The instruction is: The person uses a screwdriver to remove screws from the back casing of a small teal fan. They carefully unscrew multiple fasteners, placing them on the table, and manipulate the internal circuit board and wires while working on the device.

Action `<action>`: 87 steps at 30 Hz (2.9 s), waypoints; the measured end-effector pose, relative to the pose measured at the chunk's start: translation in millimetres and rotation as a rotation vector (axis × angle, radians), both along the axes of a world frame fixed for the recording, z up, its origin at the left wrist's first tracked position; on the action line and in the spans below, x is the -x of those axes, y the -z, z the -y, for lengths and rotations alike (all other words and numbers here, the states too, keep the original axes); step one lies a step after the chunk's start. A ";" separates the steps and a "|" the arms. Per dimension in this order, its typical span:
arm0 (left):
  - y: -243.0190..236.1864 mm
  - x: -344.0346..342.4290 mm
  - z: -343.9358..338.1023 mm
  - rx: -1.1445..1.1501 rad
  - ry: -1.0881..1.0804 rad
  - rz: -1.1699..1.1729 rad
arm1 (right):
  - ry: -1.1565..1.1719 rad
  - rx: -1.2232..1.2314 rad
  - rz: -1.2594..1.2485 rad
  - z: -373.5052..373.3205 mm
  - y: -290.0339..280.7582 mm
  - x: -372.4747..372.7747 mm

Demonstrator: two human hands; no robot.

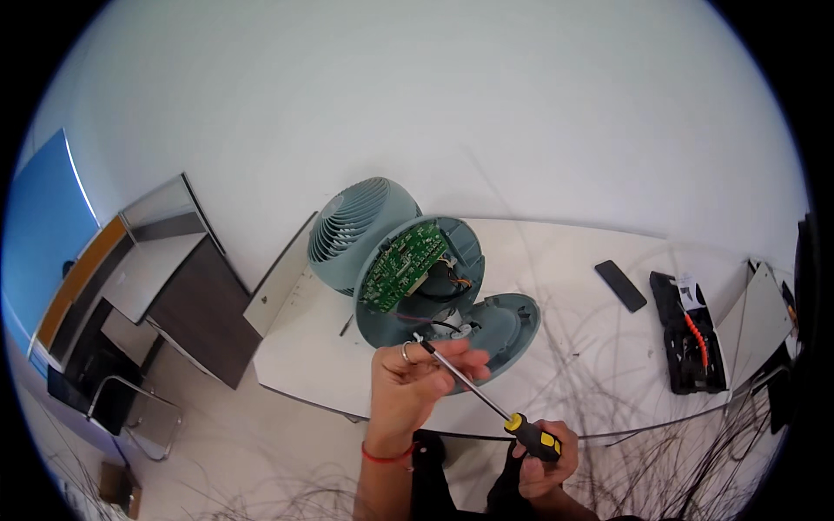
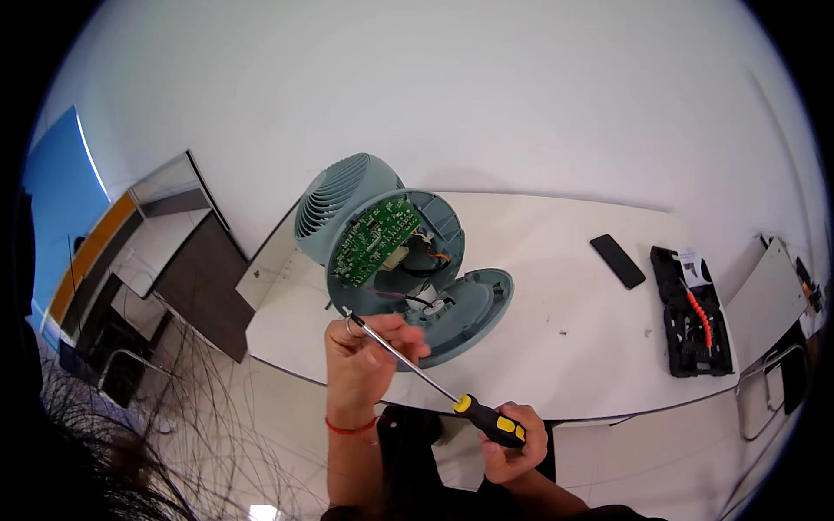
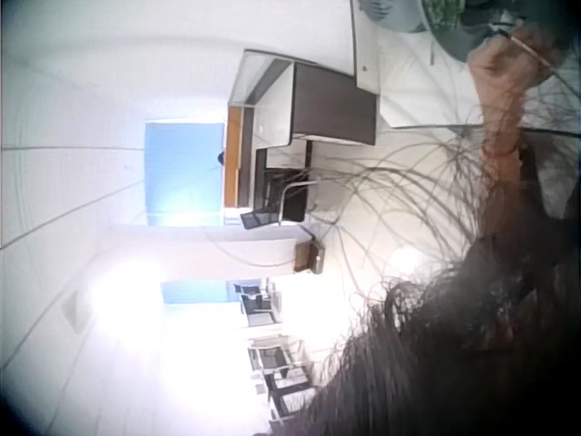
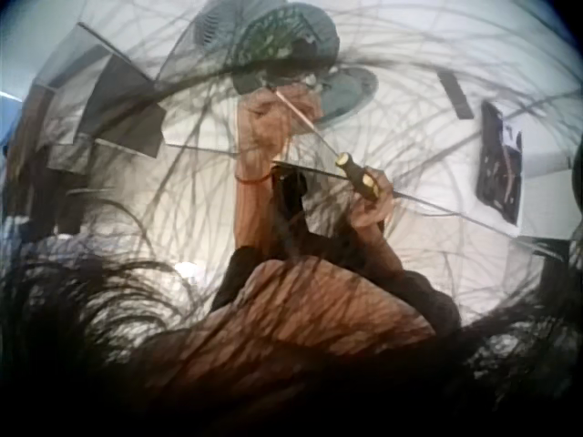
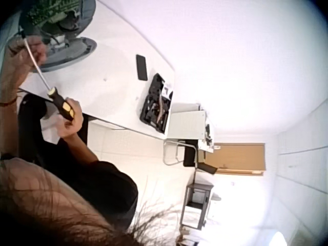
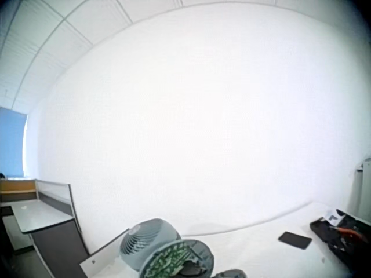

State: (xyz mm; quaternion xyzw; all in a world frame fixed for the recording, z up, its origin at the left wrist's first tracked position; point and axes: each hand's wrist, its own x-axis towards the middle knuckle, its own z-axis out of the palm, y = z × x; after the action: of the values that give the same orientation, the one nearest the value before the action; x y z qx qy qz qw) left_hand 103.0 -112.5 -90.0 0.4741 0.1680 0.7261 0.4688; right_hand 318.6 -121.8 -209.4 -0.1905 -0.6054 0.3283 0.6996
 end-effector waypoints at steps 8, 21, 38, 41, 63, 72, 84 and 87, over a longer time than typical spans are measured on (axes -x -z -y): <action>4.5 58.9 -17.4 0.004 -1.177 -0.618 | 0.409 -0.441 0.260 -62.5 -33.4 4.8; 29.9 83.6 -82.8 -0.083 -1.327 -0.735 | 0.540 -0.509 0.506 -85.5 -73.6 28.2; 34.6 89.5 -82.6 -0.162 -1.292 -0.736 | 0.503 -0.580 0.658 -90.4 -87.7 37.8; 34.4 89.8 -82.2 -0.158 -1.272 -0.728 | 0.498 -0.559 0.654 -89.2 -86.4 38.9; 36.3 91.5 -83.4 -0.171 -1.275 -0.722 | 0.489 -0.535 0.634 -91.0 -83.0 39.1; 25.4 84.5 -77.5 -0.139 -1.303 -0.733 | 0.245 -0.226 0.375 -85.4 -81.6 28.0; 7.3 72.4 -81.2 -0.090 -1.427 -0.942 | 0.275 -0.139 0.554 -58.0 -100.7 33.1; 8.9 67.5 -86.5 -0.109 -1.470 -0.989 | 0.361 -0.194 0.634 -58.5 -99.2 28.3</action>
State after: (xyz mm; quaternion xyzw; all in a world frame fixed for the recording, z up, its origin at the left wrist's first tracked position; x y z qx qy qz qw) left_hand 35.5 -26.0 -98.9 0.5276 0.5785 0.5625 -0.2656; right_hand 290.2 -63.4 -110.2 -0.3191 -0.7768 0.0655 0.5390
